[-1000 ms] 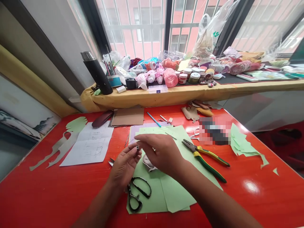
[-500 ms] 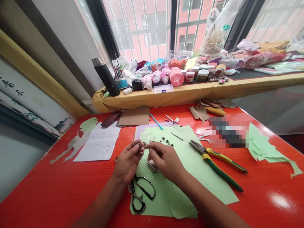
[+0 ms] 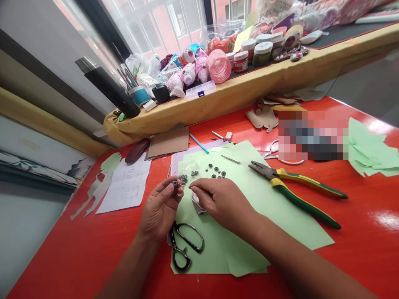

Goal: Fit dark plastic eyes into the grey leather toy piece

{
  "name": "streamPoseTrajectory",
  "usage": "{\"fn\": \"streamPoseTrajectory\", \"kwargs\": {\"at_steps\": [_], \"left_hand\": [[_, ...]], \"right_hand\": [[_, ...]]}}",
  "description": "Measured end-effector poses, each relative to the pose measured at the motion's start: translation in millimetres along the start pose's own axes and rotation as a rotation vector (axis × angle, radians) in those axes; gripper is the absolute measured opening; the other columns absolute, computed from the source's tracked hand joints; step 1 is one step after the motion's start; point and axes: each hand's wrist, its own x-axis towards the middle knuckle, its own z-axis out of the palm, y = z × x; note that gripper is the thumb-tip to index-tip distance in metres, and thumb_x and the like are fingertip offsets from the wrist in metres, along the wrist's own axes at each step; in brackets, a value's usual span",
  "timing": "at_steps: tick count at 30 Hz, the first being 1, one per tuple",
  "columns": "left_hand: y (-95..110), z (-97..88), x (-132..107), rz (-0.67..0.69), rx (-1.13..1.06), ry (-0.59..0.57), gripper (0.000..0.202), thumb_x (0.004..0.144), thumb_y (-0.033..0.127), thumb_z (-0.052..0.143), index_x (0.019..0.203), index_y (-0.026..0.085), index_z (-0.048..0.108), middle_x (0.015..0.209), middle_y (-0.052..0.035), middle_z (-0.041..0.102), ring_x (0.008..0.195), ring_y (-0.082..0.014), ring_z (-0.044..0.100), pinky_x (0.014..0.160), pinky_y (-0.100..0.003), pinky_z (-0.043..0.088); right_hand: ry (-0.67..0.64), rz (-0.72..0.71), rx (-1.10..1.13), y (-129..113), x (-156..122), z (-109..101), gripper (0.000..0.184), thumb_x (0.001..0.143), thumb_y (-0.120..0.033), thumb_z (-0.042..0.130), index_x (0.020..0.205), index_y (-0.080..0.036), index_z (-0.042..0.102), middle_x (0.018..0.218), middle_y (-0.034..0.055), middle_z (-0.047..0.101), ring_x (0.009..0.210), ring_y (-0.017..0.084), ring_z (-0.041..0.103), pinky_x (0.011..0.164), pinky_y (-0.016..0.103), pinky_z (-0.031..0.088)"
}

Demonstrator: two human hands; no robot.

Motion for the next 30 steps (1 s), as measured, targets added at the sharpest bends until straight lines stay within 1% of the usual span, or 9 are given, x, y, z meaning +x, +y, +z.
{"fn": "streamPoseTrajectory", "kwargs": {"at_steps": [4, 5, 7, 10, 13, 17, 20, 25, 30], "left_hand": [[-3.4, 0.0, -0.9, 0.008, 0.045, -0.011, 0.027, 0.074, 0.025, 0.091, 0.099, 0.017, 0.084, 0.091, -0.0066, 0.078, 0.080, -0.0140, 0.068, 0.079, -0.026, 0.054], [-4.0, 0.1, -1.2, 0.012, 0.052, -0.011, 0.027, 0.074, 0.026, 0.091, 0.099, 0.017, 0.084, 0.091, -0.0067, 0.078, 0.079, -0.0139, 0.068, 0.079, -0.026, 0.054], [-4.9, 0.3, -1.6, 0.016, 0.061, -0.007, 0.028, 0.073, 0.026, 0.092, 0.098, 0.017, 0.085, 0.091, -0.0068, 0.078, 0.078, -0.0139, 0.068, 0.079, -0.027, 0.055], [-5.1, 0.1, -1.8, 0.011, 0.062, -0.006, 0.027, 0.073, 0.026, 0.092, 0.098, 0.018, 0.085, 0.091, -0.0071, 0.079, 0.079, -0.0138, 0.069, 0.079, -0.026, 0.055], [-4.7, -0.4, -1.6, 0.001, 0.055, -0.019, 0.027, 0.073, 0.026, 0.092, 0.098, 0.017, 0.086, 0.091, -0.0073, 0.079, 0.080, -0.0136, 0.069, 0.079, -0.024, 0.056], [-4.4, -0.2, -1.4, 0.001, 0.056, -0.030, 0.027, 0.073, 0.026, 0.092, 0.098, 0.017, 0.086, 0.092, -0.0075, 0.079, 0.079, -0.0134, 0.069, 0.078, -0.023, 0.056], [-4.6, 0.4, -1.3, 0.002, 0.057, -0.027, 0.028, 0.073, 0.027, 0.092, 0.098, 0.017, 0.086, 0.090, -0.0072, 0.078, 0.080, -0.0138, 0.069, 0.079, -0.024, 0.056], [-4.9, 0.7, -1.5, 0.004, 0.064, -0.025, 0.027, 0.073, 0.027, 0.092, 0.098, 0.017, 0.086, 0.092, -0.0076, 0.078, 0.079, -0.0140, 0.067, 0.079, -0.026, 0.055], [-5.2, 0.7, -1.7, -0.005, 0.066, -0.025, 0.027, 0.074, 0.026, 0.092, 0.098, 0.016, 0.085, 0.092, -0.0076, 0.078, 0.079, -0.0136, 0.067, 0.079, -0.025, 0.055]], "right_hand": [[0.019, 0.001, -0.013, -2.9, -0.2, -0.8, 0.028, 0.102, -0.028, 0.056, 0.120, -0.027, 0.078, 0.091, 0.0024, 0.084, 0.077, 0.020, 0.076, 0.069, 0.028, 0.054], [0.015, -0.005, -0.012, -3.9, -0.5, -0.8, 0.029, 0.102, -0.028, 0.056, 0.122, -0.027, 0.077, 0.096, 0.0030, 0.084, 0.082, 0.020, 0.077, 0.071, 0.028, 0.055], [-0.004, -0.026, -0.007, -5.8, -1.1, -0.7, 0.028, 0.104, -0.030, 0.055, 0.119, -0.028, 0.078, 0.102, 0.0033, 0.084, 0.088, 0.021, 0.078, 0.075, 0.029, 0.055], [-0.027, -0.058, -0.017, -7.4, -1.8, -0.5, 0.029, 0.107, -0.034, 0.051, 0.110, -0.028, 0.079, 0.096, 0.0029, 0.083, 0.086, 0.021, 0.077, 0.073, 0.028, 0.054], [-0.019, -0.071, -0.054, -7.0, -2.2, -0.1, 0.031, 0.108, -0.036, 0.049, 0.102, -0.026, 0.078, 0.086, 0.0020, 0.080, 0.077, 0.019, 0.073, 0.068, 0.026, 0.049], [0.021, -0.071, -0.116, -5.2, -2.5, 0.7, 0.034, 0.108, -0.033, 0.050, 0.085, -0.023, 0.074, 0.071, -0.0001, 0.074, 0.063, 0.016, 0.065, 0.060, 0.026, 0.042], [0.051, -0.067, -0.114, -5.0, -2.6, 0.5, 0.029, 0.106, -0.031, 0.052, 0.089, -0.024, 0.075, 0.071, -0.0012, 0.075, 0.060, 0.015, 0.065, 0.058, 0.026, 0.042], [0.054, -0.050, -0.079, -5.3, -3.4, 0.3, 0.022, 0.104, -0.029, 0.055, 0.103, -0.026, 0.077, 0.083, 0.0000, 0.081, 0.068, 0.017, 0.072, 0.062, 0.026, 0.047], [0.053, -0.055, -0.074, -5.3, -3.8, 0.7, 0.023, 0.104, -0.030, 0.054, 0.102, -0.025, 0.076, 0.082, 0.0010, 0.080, 0.068, 0.018, 0.072, 0.063, 0.026, 0.046]]}}
